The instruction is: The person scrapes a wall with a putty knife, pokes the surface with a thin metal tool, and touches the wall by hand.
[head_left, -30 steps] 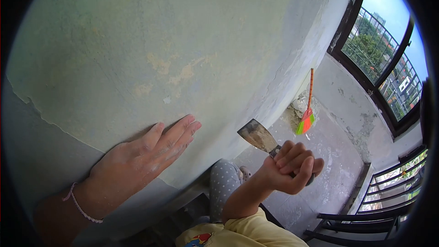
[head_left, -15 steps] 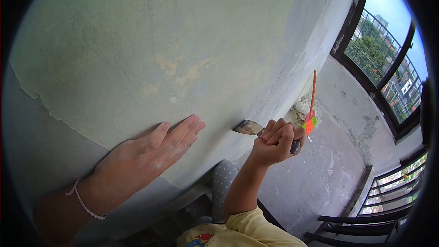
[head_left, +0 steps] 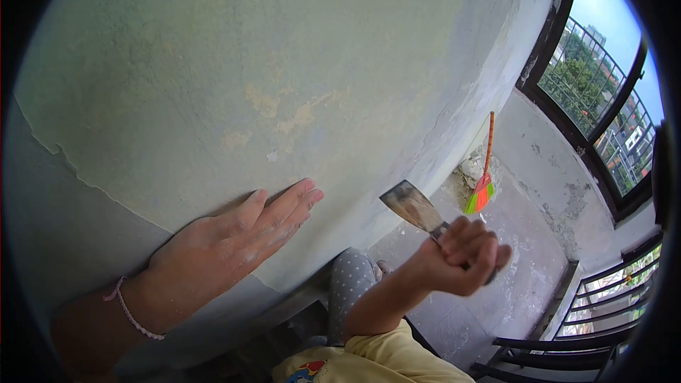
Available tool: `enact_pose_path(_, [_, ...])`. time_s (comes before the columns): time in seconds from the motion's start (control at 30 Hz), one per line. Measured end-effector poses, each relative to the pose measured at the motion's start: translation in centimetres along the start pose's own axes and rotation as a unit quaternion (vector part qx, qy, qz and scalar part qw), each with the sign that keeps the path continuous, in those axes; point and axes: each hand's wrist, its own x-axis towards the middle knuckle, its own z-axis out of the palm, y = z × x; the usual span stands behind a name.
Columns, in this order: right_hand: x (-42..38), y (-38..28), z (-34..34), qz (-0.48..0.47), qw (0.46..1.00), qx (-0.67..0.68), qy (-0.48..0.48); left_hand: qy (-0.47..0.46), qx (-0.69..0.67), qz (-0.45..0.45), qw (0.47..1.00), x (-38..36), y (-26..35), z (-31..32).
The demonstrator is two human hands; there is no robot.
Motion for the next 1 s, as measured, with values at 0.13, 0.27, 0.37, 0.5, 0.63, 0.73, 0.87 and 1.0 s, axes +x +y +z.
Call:
enact_pose_path(0.13, [-0.8, 3.6, -0.7, 0.082, 0.996, -0.015, -0.036, 0.009, 0.006, -0.008, 1.000, 0.2, 0.3, 0.0])
enact_pose_path(0.27, [-0.6, 2.5, -1.0, 0.044, 0.998, 0.048, -0.009, 0.006, 0.000, -0.003, 1.000, 0.2, -0.1, 0.0])
enact_pose_path(0.37, [-1.4, 4.3, -0.9, 0.090, 0.994, -0.043, -0.036, 0.004, 0.007, -0.007, 1.000, 0.2, 0.1, 0.0])
enact_pose_path(0.5, [3.4, -0.5, -3.2, 0.059, 0.998, 0.005, -0.032, 0.007, -0.008, -0.017, 1.000, 0.1, 0.2, 0.3])
enact_pose_path(0.63, [5.9, -5.0, -6.8, 0.054, 0.996, 0.011, -0.070, 0.023, -0.001, -0.011, 1.000, 0.1, 0.3, 0.3])
enact_pose_path(0.73, [4.8, -5.1, -10.5, 0.313, 0.947, 0.003, -0.066, 0.032, -0.004, -0.025, 0.999, 0.4, 1.0, 0.6])
enact_pose_path(0.87, [-0.4, -3.9, -16.9, 0.635, 0.764, -0.107, 0.039, 0.034, -0.007, -0.051, 0.998, 1.3, 3.0, 1.0])
enact_pose_path(1.0, [-5.7, -3.6, -21.6, 0.768, 0.621, -0.158, 0.013, 0.023, -0.063, -0.054, 0.996, 0.8, 7.6, 2.2])
